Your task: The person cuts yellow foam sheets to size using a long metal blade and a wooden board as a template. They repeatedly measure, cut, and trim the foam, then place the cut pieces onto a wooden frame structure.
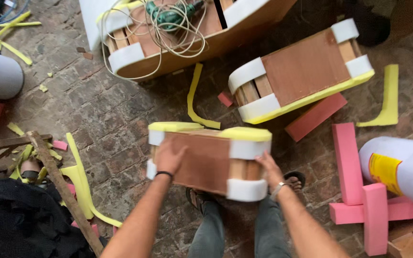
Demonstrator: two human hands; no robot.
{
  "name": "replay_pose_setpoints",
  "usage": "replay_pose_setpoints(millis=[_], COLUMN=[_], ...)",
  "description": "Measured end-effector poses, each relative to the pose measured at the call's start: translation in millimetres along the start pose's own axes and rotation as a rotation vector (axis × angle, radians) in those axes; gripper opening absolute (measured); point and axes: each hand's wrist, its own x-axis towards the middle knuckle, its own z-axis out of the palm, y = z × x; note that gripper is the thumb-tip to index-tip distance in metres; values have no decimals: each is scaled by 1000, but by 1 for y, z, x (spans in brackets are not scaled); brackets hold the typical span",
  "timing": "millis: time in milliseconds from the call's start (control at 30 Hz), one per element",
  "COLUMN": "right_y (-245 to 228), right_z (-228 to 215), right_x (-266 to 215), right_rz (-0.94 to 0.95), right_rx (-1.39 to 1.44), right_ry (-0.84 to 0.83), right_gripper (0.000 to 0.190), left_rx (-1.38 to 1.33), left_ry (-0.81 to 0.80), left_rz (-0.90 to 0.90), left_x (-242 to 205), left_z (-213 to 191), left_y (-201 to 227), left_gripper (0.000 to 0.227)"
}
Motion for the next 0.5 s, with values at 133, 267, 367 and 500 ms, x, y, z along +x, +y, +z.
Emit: replay_pose_setpoints(millis=[133,267,367,500], right_y=[9,31,43,27], right_z=[4,20,13,-33], right_x=[16,23,40,70], right_rz=[-144,-160,-290,-401], right_rx=[-152,-457,-611,-667], right_ry=[-46,73,199,396], right_gripper=[95,87,72,53], left_rx=[-85,-302,-537,-453], left_ry=[-197,-465,-456,-277], left_rz=[-344,-697,-623,-550], left_x=[-4,-28,-54,-89], left_z=[21,71,111,147], left_y=[-97,-136,-138,-139], left_gripper=[95,109,112,117])
